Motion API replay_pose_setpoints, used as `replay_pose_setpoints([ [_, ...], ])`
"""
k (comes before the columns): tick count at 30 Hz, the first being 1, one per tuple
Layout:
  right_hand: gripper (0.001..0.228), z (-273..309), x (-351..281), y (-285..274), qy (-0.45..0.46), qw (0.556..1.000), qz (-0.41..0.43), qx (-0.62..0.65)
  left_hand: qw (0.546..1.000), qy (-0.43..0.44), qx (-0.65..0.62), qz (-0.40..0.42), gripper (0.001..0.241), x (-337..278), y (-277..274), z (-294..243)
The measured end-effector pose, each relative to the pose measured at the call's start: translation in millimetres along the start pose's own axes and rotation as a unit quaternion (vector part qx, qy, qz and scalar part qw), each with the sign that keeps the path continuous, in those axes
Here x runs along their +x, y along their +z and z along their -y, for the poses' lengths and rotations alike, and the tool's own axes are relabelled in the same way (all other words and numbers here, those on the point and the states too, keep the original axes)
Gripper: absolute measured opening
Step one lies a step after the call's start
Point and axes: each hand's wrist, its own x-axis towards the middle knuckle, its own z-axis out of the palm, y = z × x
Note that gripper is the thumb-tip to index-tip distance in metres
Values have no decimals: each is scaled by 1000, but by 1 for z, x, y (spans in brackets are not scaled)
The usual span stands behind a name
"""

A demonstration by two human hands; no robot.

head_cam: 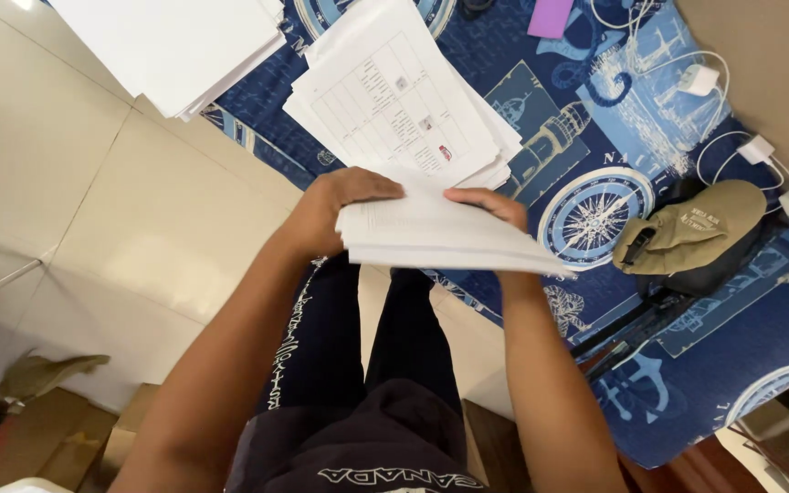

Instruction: The person sorts through stacks of white papers and a red package on a table, folding some sheets and placing them into a clear plastic storage bin. The person repeatedly moves between the table and the bin to organize the documents.

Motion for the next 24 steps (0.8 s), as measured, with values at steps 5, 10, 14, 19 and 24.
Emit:
replay_pose_setpoints([
  [5, 26, -24, 8, 9, -98, 995, -7, 8, 1000, -17, 24, 10, 44, -2, 5, 44],
  [10, 25, -32, 7, 27, 28, 994, -106, 13, 997, -77, -11, -28, 33, -11, 17, 56],
  [14, 35, -13, -4, 52, -45, 995, -84, -22, 972, -198, 2, -122, 18, -57, 26, 64],
  [19, 34, -44, -7, 84, -8, 998, -8, 54, 922, -221, -113, -296, 23, -122, 45, 71],
  [24, 29, -92, -25, 120, 32, 996, 86, 23, 804, -314, -249, -440, 30, -224, 87, 100],
])
